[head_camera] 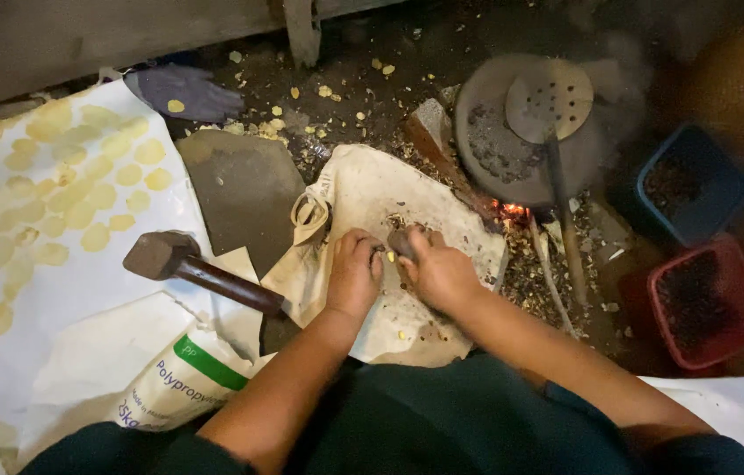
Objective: The person sits on the floor and uses a stone pestle to crush cassava nuts on a cloth. They then use a hammer to flatten the crushed pieces on a white sheet. The person also uses a slotted spoon to stir cassava nuts in a pan over a fire.
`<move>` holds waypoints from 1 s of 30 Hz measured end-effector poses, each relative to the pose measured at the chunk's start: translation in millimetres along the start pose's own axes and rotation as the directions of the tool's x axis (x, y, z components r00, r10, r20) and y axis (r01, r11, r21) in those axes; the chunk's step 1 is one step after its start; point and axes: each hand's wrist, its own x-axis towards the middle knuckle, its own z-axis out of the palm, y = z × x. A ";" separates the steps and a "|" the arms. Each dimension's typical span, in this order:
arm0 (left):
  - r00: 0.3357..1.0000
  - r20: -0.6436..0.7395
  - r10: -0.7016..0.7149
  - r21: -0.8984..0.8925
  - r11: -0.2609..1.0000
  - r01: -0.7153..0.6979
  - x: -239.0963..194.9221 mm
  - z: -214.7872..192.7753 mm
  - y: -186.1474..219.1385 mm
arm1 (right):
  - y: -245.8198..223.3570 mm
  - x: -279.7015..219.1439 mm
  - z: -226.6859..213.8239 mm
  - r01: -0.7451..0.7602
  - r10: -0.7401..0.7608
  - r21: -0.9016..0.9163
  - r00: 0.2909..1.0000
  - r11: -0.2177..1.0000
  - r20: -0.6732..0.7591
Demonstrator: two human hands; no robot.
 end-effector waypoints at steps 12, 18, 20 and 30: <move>1.000 0.018 -0.023 0.191 0.981 0.019 14.3 14.9 0.8 | 16.5 -9.5 -26.7 -0.109 0.109 0.048 0.994 0.993 0.004; 1.000 -0.024 -0.013 0.201 0.979 0.018 -6.5 -1.8 -7.9 | -13.0 -11.3 -27.6 0.052 -0.051 -0.027 0.998 0.998 0.044; 1.000 -0.015 -0.005 0.171 0.985 0.007 -3.2 -4.5 -9.2 | -7.6 -5.8 -28.4 0.001 -0.002 0.086 1.000 0.996 0.006; 0.999 -0.054 -0.005 0.153 0.988 0.013 0.6 9.2 -14.9 | -7.4 -3.7 -13.9 -0.039 0.043 -0.071 0.997 0.997 0.058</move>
